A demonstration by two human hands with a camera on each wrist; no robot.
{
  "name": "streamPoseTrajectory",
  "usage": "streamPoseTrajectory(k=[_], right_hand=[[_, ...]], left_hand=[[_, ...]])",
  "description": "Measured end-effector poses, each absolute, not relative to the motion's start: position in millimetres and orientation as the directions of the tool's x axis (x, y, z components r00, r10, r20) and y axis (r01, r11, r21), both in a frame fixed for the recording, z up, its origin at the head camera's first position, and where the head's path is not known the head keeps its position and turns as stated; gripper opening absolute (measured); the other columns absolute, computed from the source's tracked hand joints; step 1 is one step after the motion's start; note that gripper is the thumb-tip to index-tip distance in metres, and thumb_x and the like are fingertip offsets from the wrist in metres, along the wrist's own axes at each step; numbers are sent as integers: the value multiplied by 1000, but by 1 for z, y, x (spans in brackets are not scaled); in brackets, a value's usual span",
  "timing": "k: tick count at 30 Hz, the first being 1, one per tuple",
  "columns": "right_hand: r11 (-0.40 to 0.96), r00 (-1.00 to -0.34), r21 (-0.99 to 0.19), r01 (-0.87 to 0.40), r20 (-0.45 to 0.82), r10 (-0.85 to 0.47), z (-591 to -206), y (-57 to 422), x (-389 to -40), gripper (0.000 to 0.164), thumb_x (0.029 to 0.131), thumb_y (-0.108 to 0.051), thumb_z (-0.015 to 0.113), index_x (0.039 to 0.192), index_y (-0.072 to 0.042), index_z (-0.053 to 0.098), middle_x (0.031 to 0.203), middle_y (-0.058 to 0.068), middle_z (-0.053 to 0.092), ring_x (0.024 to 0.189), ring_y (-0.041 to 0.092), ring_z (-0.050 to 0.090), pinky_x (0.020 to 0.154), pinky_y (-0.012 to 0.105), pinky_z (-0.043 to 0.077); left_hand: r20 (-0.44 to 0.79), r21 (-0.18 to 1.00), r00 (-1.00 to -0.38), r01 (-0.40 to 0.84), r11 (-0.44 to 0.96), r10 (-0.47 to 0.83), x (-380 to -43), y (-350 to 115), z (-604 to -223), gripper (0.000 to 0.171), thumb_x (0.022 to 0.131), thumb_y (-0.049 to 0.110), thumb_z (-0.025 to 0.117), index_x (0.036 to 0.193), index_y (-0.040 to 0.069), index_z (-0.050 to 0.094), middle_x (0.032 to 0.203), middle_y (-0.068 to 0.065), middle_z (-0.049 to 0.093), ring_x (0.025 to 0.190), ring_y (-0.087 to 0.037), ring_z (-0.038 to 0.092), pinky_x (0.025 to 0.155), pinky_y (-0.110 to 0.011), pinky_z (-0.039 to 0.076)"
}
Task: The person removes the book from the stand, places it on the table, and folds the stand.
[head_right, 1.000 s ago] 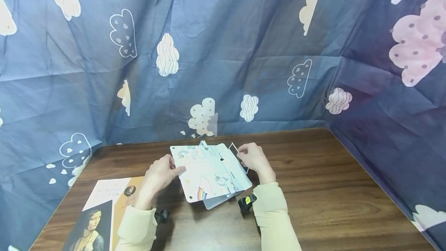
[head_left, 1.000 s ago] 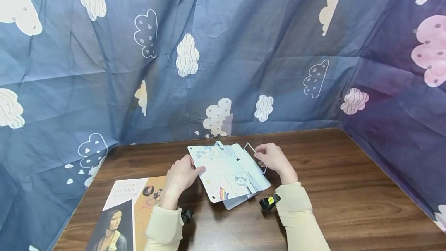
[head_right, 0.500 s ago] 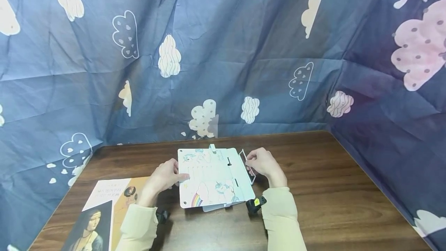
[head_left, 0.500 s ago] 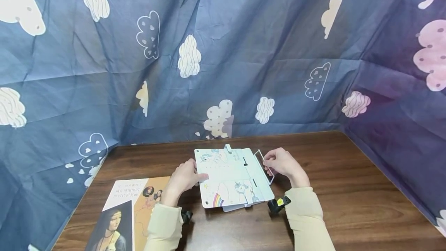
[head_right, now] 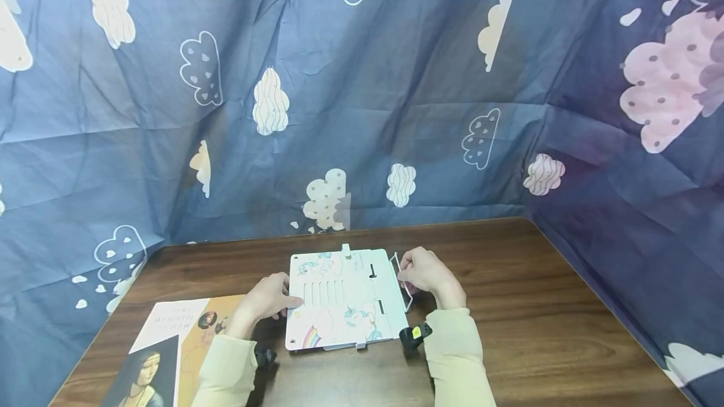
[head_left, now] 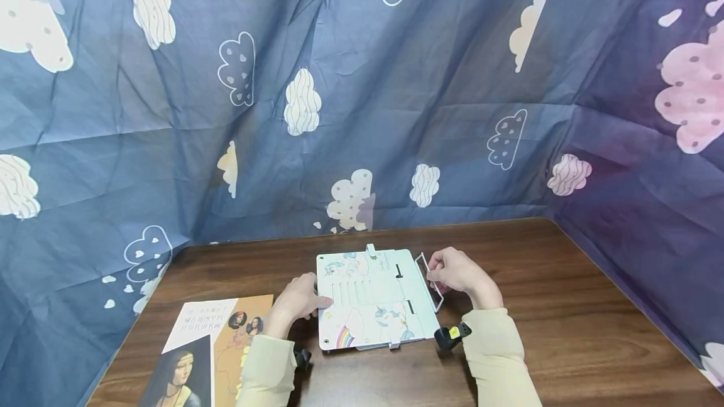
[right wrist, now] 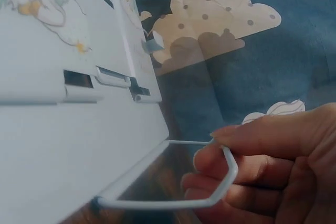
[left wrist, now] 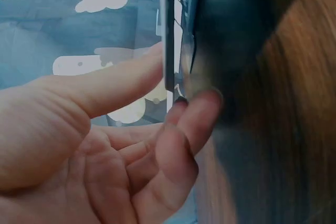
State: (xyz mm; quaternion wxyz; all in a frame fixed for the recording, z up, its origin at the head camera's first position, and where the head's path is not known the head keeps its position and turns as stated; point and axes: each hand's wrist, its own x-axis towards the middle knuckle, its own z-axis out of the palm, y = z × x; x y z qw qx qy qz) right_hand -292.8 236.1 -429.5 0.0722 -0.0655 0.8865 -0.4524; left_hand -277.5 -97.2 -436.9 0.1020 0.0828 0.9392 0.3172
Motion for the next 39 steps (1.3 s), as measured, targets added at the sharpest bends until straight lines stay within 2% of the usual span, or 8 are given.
streamPoseTrajectory(k=[3, 7, 12, 19, 24, 31, 39], right_hand=[[585, -974, -809, -58, -81, -209, -429, 237, -292, 8, 84, 8, 64, 79, 3, 59, 64, 13, 63, 55, 17, 61, 55, 34, 56], [578, -970, -814, -62, -88, -228, -427, 240, -289, 9, 83, 7, 65, 78, 4, 59, 63, 12, 63, 57, 21, 63, 57, 37, 56], [591, -964, -802, -85, -83, -252, -425, 248, -286, 9, 83, 5, 67, 78, 3, 60, 63, 10, 63, 57, 19, 63, 58, 37, 56], [556, -966, -829, -62, -90, -241, -428, 257, -284, 9, 84, 4, 68, 81, 6, 60, 64, 10, 64, 57, 22, 64, 58, 39, 57], [524, -953, -848, -82, -88, -290, -428, 253, -288, 9, 85, 1, 68, 82, 6, 62, 65, 10, 64, 60, 23, 65, 61, 41, 57], [550, -956, -834, -50, -119, -268, -430, 257, -287, 8, 85, 0, 68, 84, 5, 61, 67, 9, 63, 61, 21, 64, 60, 37, 55], [548, -943, -830, -105, -92, -320, -431, 254, -293, 15, 86, -4, 70, 92, 7, 60, 74, 9, 64, 66, 22, 63, 61, 36, 54]], left_hand=[[-151, 614, -962, 88, 784, 226, -279, -98, -440, 22, 85, 14, 77, 90, 2, 59, 58, -7, 60, 47, -18, 59, 46, -29, 49], [-137, 628, -963, 95, 773, 230, -282, -97, -443, 23, 84, 11, 77, 89, -1, 58, 62, -7, 59, 47, -18, 60, 47, -30, 51], [-149, 628, -960, 92, 773, 235, -287, -89, -447, 25, 85, 9, 75, 98, -4, 58, 71, -7, 57, 51, -17, 61, 49, -29, 52], [-187, 586, -955, 79, 807, 229, -291, -81, -445, 40, 87, 14, 75, 116, -7, 57, 74, -7, 58, 53, -17, 60, 50, -28, 48], [-203, 565, -962, 38, 824, 184, -289, -86, -445, 39, 87, 13, 75, 117, -6, 58, 74, -7, 58, 53, -17, 60, 51, -28, 49], [-205, 586, -956, 53, 809, 210, -288, -87, -449, 41, 88, 15, 74, 119, -6, 58, 75, -7, 59, 55, -17, 61, 51, -29, 48], [-199, 579, -962, 38, 814, 186, -290, -92, -448, 39, 89, 15, 73, 118, -5, 57, 76, -7, 59, 54, -17, 61, 52, -30, 49]])
